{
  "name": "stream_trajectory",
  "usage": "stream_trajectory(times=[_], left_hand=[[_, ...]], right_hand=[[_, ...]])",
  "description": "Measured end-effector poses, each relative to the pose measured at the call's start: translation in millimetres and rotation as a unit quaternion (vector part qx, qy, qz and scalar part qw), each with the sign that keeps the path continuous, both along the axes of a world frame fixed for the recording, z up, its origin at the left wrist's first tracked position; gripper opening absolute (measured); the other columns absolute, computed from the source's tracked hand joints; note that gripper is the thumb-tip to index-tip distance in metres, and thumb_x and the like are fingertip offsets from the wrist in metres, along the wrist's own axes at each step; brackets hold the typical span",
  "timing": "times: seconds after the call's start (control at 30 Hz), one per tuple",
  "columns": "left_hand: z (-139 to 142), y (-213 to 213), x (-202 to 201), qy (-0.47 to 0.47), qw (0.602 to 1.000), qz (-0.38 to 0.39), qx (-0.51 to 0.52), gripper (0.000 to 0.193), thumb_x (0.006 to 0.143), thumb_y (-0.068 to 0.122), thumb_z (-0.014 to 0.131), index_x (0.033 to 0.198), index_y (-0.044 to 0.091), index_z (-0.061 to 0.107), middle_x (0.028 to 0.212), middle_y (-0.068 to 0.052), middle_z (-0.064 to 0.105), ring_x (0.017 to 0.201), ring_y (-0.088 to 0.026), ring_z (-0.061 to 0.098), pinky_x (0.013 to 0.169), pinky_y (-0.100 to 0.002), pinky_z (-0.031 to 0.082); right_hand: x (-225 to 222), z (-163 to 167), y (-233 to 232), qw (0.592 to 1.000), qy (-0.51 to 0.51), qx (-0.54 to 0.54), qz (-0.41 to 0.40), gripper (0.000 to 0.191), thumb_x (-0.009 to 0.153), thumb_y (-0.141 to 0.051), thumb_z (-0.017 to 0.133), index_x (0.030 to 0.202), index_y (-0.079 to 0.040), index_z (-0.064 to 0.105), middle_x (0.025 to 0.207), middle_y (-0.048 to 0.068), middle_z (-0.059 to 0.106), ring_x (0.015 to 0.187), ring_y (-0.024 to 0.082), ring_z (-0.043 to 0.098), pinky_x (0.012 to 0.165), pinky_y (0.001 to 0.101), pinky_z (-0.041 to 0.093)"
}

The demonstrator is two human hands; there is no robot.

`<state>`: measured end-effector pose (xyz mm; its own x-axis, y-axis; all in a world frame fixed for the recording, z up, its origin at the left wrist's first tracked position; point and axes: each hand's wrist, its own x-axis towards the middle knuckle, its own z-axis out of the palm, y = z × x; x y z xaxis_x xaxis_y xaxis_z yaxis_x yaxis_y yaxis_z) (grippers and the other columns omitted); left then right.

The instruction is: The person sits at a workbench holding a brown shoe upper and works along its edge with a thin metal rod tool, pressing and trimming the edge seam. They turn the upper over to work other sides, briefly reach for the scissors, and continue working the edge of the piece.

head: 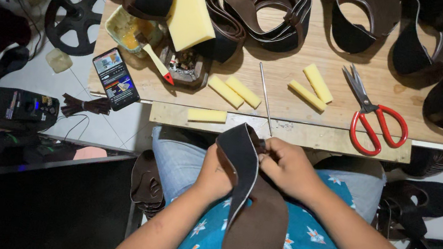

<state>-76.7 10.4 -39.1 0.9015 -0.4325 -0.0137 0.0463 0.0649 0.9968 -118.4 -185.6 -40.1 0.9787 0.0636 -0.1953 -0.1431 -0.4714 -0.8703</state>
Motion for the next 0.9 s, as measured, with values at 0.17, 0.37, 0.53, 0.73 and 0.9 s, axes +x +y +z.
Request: stream_trajectory(times=[0.17,0.37,0.53,0.73,0.9], left_hand=[[2.1,1.5,2.7,0.015,0.999,0.014,-0.028,0.02,0.084,0.002,0.073,0.102,0.003,0.065,0.093,0.001,0.069,0.088,-0.009,0.064,0.079,-0.028,0.055],[12.6,1.3,5.1,0.023,0.995,0.027,0.092,0.013,0.088,0.008,0.077,0.088,0.002,0.066,0.076,-0.001,0.066,0.072,-0.009,0.061,0.064,-0.03,0.052],[20.2,-7.4,-0.8,-0.036,0.994,0.064,0.079,0.017,0.095,0.011,0.076,0.086,0.001,0.064,0.072,-0.002,0.062,0.069,-0.01,0.054,0.062,-0.03,0.048],[25.9,-5.8,5.5,0.006,0.995,0.059,0.075,0.012,0.09,0.011,0.075,0.094,0.001,0.069,0.081,-0.004,0.071,0.075,-0.01,0.061,0.068,-0.029,0.053],[26.5,-6.9,4.6,-0.062,0.991,0.055,0.102,0.014,0.091,0.011,0.075,0.098,0.0,0.069,0.087,-0.005,0.071,0.081,-0.012,0.065,0.076,-0.03,0.054]], right_hand=[[-0.5,-6.5,-1.5,0.991,-0.029,0.095,-0.088,0.016,0.087,-0.008,0.056,0.099,-0.002,0.066,0.083,0.005,0.068,0.076,0.013,0.065,0.07,0.0317,0.055],[1.9,-12.1,-0.9,0.989,0.066,0.108,-0.081,0.011,0.089,-0.011,0.066,0.096,-0.003,0.065,0.079,0.002,0.064,0.075,0.008,0.057,0.067,0.0281,0.05],[-5.0,-23.6,2.0,0.991,0.009,0.109,-0.072,0.008,0.091,-0.008,0.058,0.094,-0.002,0.061,0.077,0.001,0.059,0.073,0.008,0.052,0.066,0.0264,0.048],[-0.9,-29.7,-1.2,0.961,0.057,0.25,-0.103,0.012,0.091,-0.013,0.056,0.097,-0.006,0.064,0.084,-0.003,0.064,0.078,0.006,0.057,0.072,0.0244,0.049],[0.2,-28.9,2.6,0.98,0.079,0.166,-0.077,0.015,0.094,-0.016,0.065,0.088,-0.003,0.061,0.079,0.0,0.06,0.075,0.007,0.05,0.067,0.0263,0.046]])
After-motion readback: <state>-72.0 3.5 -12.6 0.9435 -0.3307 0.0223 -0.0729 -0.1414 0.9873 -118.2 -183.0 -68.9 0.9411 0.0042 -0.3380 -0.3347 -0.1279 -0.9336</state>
